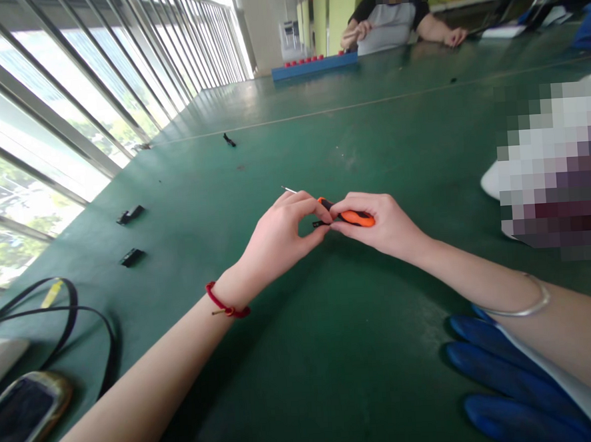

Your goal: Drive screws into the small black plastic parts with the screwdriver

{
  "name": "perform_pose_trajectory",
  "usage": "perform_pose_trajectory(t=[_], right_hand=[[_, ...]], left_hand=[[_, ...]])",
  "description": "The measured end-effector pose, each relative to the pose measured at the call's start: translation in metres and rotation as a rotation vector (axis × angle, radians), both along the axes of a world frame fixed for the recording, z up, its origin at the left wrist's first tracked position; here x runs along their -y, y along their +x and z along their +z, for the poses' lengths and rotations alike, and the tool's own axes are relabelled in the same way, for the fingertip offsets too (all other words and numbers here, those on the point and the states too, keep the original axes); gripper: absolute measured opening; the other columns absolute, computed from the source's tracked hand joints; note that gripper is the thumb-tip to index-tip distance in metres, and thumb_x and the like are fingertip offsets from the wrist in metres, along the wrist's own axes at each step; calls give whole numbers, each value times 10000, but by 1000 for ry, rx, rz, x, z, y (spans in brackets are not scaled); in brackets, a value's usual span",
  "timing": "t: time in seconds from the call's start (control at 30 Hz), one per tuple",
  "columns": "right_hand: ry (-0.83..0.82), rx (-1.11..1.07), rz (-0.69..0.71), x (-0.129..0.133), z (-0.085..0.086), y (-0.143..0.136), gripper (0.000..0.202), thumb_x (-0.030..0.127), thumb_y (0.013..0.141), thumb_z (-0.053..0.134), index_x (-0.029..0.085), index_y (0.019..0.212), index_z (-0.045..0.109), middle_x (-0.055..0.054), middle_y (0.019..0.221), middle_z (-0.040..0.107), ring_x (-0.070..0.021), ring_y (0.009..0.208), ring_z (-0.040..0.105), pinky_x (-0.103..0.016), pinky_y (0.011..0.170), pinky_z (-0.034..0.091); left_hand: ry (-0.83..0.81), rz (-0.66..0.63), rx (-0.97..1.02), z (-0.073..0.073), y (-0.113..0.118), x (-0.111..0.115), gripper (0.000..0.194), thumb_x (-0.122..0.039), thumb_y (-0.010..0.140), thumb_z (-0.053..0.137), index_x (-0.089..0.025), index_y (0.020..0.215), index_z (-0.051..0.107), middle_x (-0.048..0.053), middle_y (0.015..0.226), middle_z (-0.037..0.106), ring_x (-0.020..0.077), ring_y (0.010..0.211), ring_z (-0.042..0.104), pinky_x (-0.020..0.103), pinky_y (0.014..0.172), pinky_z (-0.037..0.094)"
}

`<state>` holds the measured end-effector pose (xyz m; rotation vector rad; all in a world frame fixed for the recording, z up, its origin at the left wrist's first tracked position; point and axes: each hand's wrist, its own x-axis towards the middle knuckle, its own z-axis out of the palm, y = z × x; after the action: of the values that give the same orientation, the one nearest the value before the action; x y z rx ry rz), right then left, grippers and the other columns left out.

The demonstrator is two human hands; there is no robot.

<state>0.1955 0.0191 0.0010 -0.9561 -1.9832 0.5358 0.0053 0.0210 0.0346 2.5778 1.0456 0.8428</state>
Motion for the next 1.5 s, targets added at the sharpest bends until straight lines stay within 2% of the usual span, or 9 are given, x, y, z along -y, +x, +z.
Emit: perform_pose_trajectory(t=[0.37, 0.73, 1.13, 1.3, 1.5], right_hand=[[-10, -2, 6, -1, -1, -1, 105, 232, 773, 634, 198, 866, 670, -15, 795, 626, -131, 702, 560, -267, 674, 415], [-13, 17, 16, 0, 0, 0, 82, 213, 775, 631, 194, 848, 663, -5, 779, 608, -116, 683, 534, -255, 660, 393], [-11, 31, 25, 0, 0, 0, 79, 210, 777, 628, 187, 845, 662, -1, 750, 582, -103, 656, 505, -246, 637, 373], [-11, 31, 29, -1, -1, 0, 72, 206, 775, 627, 185, 836, 661, 2, 744, 573, -101, 654, 501, -243, 637, 371], [-16, 25, 16, -1, -1, 0, 82, 199, 771, 633, 172, 839, 671, 3, 748, 575, -96, 658, 507, -239, 646, 376]], left_hand=[[23, -2, 3, 2, -1, 0, 98, -192, 785, 596, -187, 862, 657, 20, 920, 665, 166, 890, 572, 325, 841, 460], [5, -7, -31, 2, -3, -2, 75, -209, 792, 592, -188, 826, 656, 24, 926, 659, 167, 882, 571, 326, 841, 451], [-101, -30, 19, 4, -1, -2, 55, -192, 791, 591, -169, 794, 641, 22, 892, 659, 155, 868, 583, 338, 893, 433], [-217, -4, 63, 3, 0, -2, 68, -172, 764, 606, -166, 803, 661, 27, 899, 657, 153, 875, 590, 297, 810, 465], [-248, 22, 101, 6, 1, 0, 29, -181, 733, 642, -155, 738, 655, 21, 841, 663, 153, 851, 601, 298, 824, 469]])
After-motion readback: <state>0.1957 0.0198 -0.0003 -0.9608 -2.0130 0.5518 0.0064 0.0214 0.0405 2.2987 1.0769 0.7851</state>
